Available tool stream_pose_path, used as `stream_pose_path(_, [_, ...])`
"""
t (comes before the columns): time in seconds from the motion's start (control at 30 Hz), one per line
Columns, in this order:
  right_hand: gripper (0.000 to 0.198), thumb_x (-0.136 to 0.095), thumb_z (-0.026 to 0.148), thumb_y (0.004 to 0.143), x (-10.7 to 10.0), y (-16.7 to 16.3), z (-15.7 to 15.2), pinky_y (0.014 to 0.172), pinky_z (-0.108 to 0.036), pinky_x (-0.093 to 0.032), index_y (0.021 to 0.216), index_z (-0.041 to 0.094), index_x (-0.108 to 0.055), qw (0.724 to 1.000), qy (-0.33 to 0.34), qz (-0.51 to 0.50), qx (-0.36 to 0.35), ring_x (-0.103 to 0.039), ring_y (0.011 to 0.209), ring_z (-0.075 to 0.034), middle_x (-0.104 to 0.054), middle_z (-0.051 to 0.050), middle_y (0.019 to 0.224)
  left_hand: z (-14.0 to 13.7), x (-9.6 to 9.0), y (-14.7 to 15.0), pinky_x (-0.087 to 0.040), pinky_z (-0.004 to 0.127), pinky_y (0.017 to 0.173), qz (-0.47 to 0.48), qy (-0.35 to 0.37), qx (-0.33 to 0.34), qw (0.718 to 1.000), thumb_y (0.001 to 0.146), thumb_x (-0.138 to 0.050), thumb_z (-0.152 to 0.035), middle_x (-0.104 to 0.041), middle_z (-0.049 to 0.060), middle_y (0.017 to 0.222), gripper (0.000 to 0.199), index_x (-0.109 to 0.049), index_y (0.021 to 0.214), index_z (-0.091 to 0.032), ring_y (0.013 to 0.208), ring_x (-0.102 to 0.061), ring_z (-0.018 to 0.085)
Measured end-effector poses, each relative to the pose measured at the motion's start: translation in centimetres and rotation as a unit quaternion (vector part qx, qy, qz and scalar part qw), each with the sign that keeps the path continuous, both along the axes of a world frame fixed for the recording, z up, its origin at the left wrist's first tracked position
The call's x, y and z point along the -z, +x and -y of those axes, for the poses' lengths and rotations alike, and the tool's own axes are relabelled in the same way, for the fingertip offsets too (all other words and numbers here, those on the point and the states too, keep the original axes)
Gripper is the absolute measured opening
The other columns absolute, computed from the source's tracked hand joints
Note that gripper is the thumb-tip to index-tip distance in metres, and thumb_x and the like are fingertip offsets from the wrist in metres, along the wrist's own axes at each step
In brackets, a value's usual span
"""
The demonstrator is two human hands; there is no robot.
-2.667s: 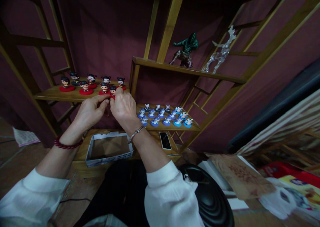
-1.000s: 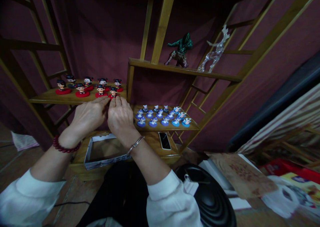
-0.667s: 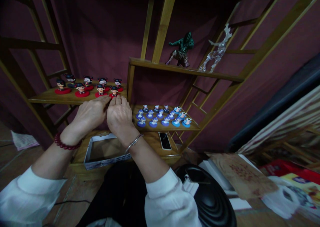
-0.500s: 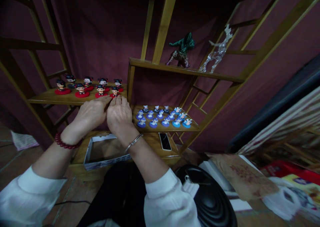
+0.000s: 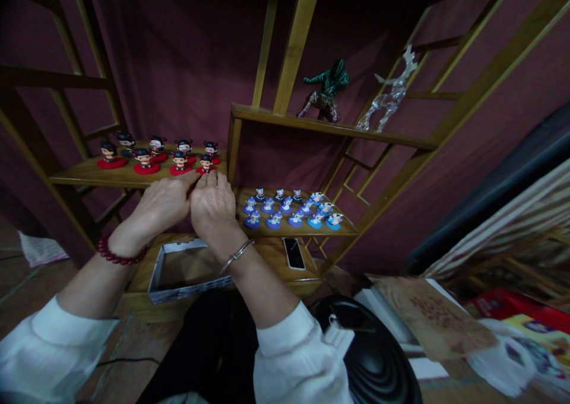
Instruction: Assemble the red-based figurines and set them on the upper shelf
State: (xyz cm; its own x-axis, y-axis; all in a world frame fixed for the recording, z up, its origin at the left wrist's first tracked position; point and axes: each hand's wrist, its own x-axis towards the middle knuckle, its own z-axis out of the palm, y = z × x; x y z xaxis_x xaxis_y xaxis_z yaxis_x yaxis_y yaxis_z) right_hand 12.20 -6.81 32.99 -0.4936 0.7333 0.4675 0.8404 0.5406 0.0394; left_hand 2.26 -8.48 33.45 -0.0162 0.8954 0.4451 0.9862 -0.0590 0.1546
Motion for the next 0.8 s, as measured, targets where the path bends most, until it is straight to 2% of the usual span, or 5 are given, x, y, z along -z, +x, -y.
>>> stream_pose_path(0.27, [0.038,-0.035,0.009,0.088,0.2,0.1,-0.2,0.093,-0.039,-0.041,0.122,0.0,-0.049,1.0,0.008,-0.004,-0.013,-0.043,0.115,-0.026,-0.053,-0.022,0.122,-0.2,0.1,0.0,-0.049,0.038,0.072,0.002,-0.007,-0.02,1.0,0.087,-0.036,-0.03,-0.069,0.014,0.098,0.038,-0.055,0.119,-0.02,0.086,-0.066,0.03])
stream_pose_path(0.53, [0.038,-0.035,0.01,0.088,0.4,0.3,-0.4,0.095,-0.039,-0.041,0.122,0.0,-0.049,1.0,0.012,-0.019,-0.021,-0.042,0.117,-0.026,-0.052,-0.021,0.124,-0.1,0.1,0.2,-0.049,0.036,0.071,-0.007,-0.012,-0.041,0.999,0.087,-0.035,-0.031,-0.07,0.011,0.096,0.035,-0.058,0.111,-0.022,0.087,-0.066,0.029])
stream_pose_path(0.7, [0.04,-0.036,0.01,0.088,0.8,0.1,-0.2,0.099,-0.04,-0.038,0.124,-0.002,-0.048,0.998,0.042,-0.04,-0.032,-0.04,0.118,-0.027,-0.049,-0.022,0.128,0.2,0.5,-0.2,-0.049,0.035,0.076,0.02,0.008,-0.024,0.999,0.087,-0.036,-0.03,-0.065,0.008,0.115,0.038,-0.055,0.12,-0.024,0.098,-0.063,0.027])
stream_pose_path(0.8, [0.04,-0.036,0.011,0.088,1.0,-0.1,-0.1,0.1,-0.041,-0.037,0.124,-0.002,-0.048,0.996,0.065,-0.05,-0.043,-0.039,0.12,-0.028,-0.047,-0.021,0.132,0.5,1.0,-0.8,-0.048,0.033,0.075,0.032,0.044,-0.011,0.998,0.087,-0.036,-0.029,-0.065,0.006,0.116,0.037,-0.056,0.118,-0.025,0.097,-0.063,0.026])
